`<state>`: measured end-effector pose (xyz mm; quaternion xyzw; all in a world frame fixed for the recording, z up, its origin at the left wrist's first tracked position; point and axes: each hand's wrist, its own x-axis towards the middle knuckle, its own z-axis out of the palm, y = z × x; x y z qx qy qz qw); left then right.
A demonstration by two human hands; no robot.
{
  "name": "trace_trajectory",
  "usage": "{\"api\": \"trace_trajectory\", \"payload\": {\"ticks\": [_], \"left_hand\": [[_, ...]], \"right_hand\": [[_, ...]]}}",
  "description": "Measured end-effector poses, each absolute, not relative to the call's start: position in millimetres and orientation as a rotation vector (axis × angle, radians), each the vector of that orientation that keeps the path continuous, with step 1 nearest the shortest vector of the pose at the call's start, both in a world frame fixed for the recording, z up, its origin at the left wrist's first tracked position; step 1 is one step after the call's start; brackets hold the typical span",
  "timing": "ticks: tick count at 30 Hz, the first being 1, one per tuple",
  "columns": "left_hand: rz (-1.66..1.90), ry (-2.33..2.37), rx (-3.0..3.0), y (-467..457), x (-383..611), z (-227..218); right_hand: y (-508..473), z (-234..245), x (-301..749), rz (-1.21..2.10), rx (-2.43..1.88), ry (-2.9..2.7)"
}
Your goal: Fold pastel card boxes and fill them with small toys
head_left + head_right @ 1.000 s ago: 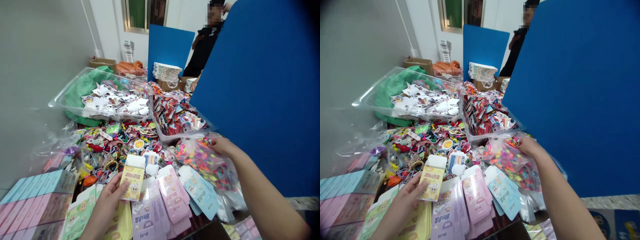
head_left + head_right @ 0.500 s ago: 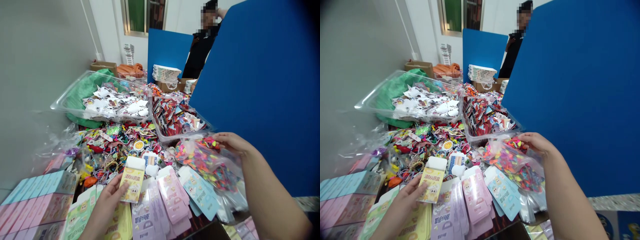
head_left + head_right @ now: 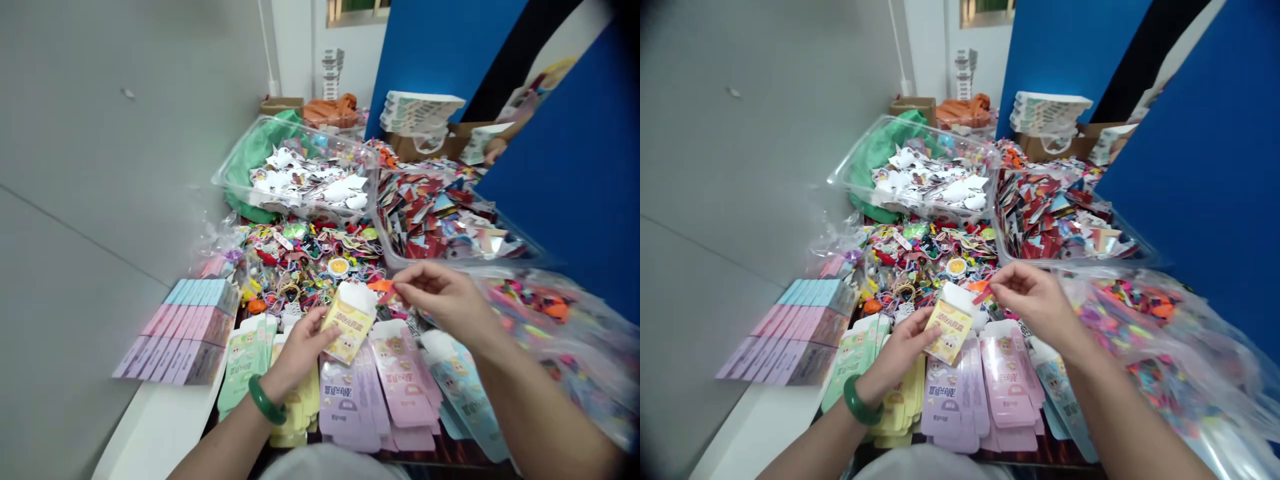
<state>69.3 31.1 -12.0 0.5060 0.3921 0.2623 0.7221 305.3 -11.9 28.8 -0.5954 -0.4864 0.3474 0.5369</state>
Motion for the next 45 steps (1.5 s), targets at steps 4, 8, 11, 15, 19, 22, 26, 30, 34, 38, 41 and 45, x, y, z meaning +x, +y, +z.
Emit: {"api": "trace_trajectory", "payload": {"ticks": [4, 8, 11, 15, 19, 22, 26, 30, 34, 38, 41, 45], "left_hand": [[0.616, 0.840, 1.126, 30, 65, -14], [0.661, 0.832, 1.161, 30, 59, -15], [0.659, 0.854, 1.155, 30, 58, -16], [0.643, 0.899, 1.083, 30, 59, -16], [0.652, 0.929, 1.069, 31, 59, -16], [0.651, 0.906, 1.084, 31, 58, -19], [0.659, 0.908, 1.116, 31, 56, -23], [0.651, 0.917, 1.069, 28, 54, -26], [0.654, 0.859, 1.025, 19, 50, -30], [0.640, 0.741, 0.986, 6, 45, -32], [0.625, 0.674, 0.942, 0, 43, -30], [0.616, 0.663, 0.890, -3, 41, -28]], "right_hand": [[-2, 20, 261, 0.596, -1.425, -1.476], [5, 25, 256, 0.525, -1.481, -1.869], [11, 30, 262, 0.611, -1.497, -1.992], [14, 33, 261, 0.639, -1.571, -1.908], [16, 31, 251, 0.612, -1.645, -1.961], [20, 28, 247, 0.632, -1.683, -1.859], [23, 27, 249, 0.608, -1.619, -1.950], [26, 33, 259, 0.700, -1.488, -2.066], [49, 32, 275, 0.648, -1.573, -1.816], [91, 8, 272, 0.427, -1.895, -1.873], [121, -17, 253, 0.386, -1.948, -1.939], [156, -37, 223, 0.346, -2.007, -1.871]]}}
